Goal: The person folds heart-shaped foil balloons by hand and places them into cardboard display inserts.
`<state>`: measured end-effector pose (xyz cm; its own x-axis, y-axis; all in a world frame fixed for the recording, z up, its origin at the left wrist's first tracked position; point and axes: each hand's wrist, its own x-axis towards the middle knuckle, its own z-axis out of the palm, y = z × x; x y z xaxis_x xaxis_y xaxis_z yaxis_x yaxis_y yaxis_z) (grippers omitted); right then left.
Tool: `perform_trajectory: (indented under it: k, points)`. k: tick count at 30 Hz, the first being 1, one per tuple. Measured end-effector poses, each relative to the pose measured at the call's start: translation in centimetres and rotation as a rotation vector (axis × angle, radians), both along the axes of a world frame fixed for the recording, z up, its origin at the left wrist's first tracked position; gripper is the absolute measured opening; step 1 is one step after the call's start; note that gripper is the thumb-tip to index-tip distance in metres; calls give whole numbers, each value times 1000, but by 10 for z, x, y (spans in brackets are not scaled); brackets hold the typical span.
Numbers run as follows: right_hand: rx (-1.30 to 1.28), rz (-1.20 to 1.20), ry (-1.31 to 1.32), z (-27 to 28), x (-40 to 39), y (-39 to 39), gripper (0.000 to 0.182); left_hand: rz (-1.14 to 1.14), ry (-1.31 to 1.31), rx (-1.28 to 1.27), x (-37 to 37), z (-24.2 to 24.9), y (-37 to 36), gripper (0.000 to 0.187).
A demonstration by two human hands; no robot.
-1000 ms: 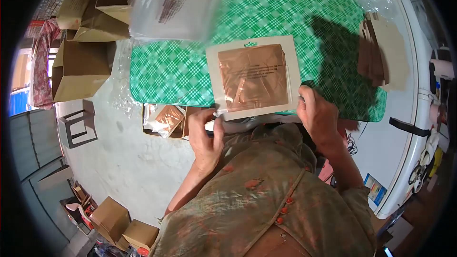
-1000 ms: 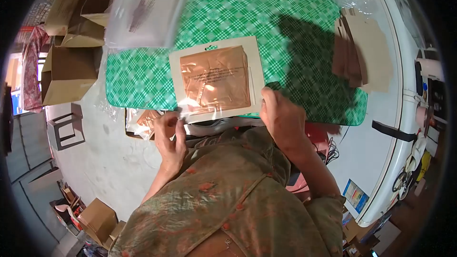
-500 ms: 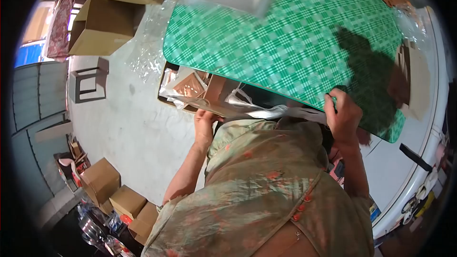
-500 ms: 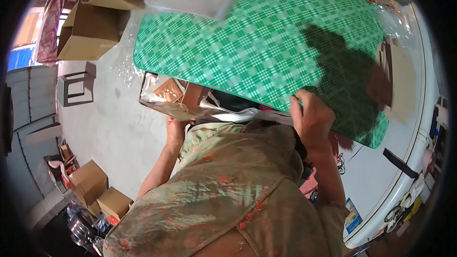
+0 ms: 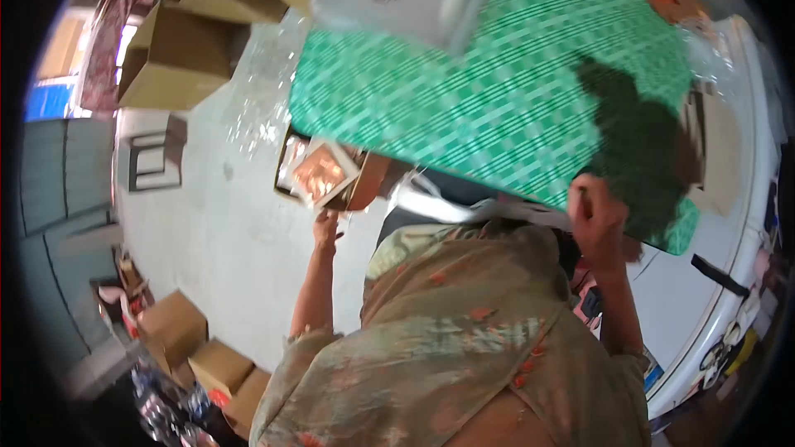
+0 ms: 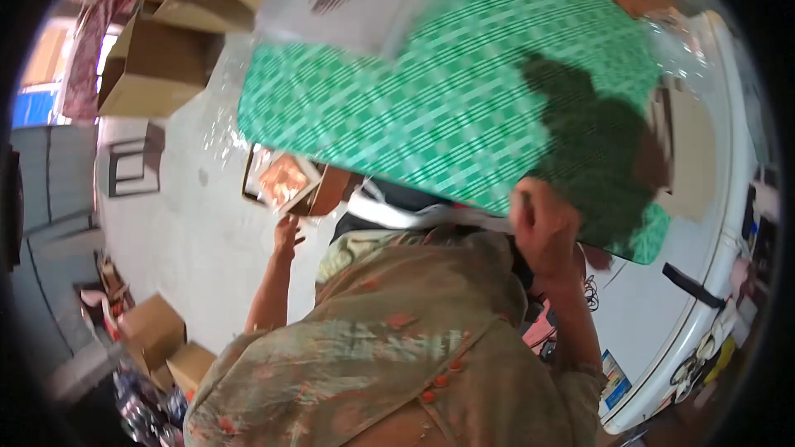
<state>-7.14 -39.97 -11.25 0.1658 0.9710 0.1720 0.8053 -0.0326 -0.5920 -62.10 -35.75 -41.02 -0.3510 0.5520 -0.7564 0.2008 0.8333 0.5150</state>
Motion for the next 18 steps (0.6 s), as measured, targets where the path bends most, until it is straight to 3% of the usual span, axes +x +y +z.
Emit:
perform_trajectory:
  k: [2,3,5,6,8,9,11,12,13,16,17,18]
  points:
    - [-144,57,196,25,3,-15,12,-90,-29,162,0,2,12,56]
    - [-212,93,334,38,1,-23,16,-22,-26,245,7,10,21,53]
    - [-704,218,548,55,24,-39,30,55,-58,329,2,13,48,49]
    - [-650,219,266,45,33,-60,36,16,61,339,-7,11,63,48]
    - [-547,215,-290,-10,48,-118,49,94,-12,544,-22,20,100,46]
    - [-615,39,-632,-30,56,-132,64,195,-105,603,-38,18,128,44]
    - [-584,112,-485,9,57,-123,60,155,59,727,-59,45,188,40]
    - [-572,156,-411,29,56,-118,58,152,111,860,-31,96,206,36]
    - [-438,224,-223,36,56,-113,44,115,137,970,-30,119,238,33]
    - [-674,0,366,101,52,-56,29,-68,266,1242,40,227,305,31]
    - [-258,84,95,94,59,-40,19,-161,283,1295,63,254,324,29]
    - [-59,90,-41,93,69,-14,18,-221,159,1373,94,276,340,27]
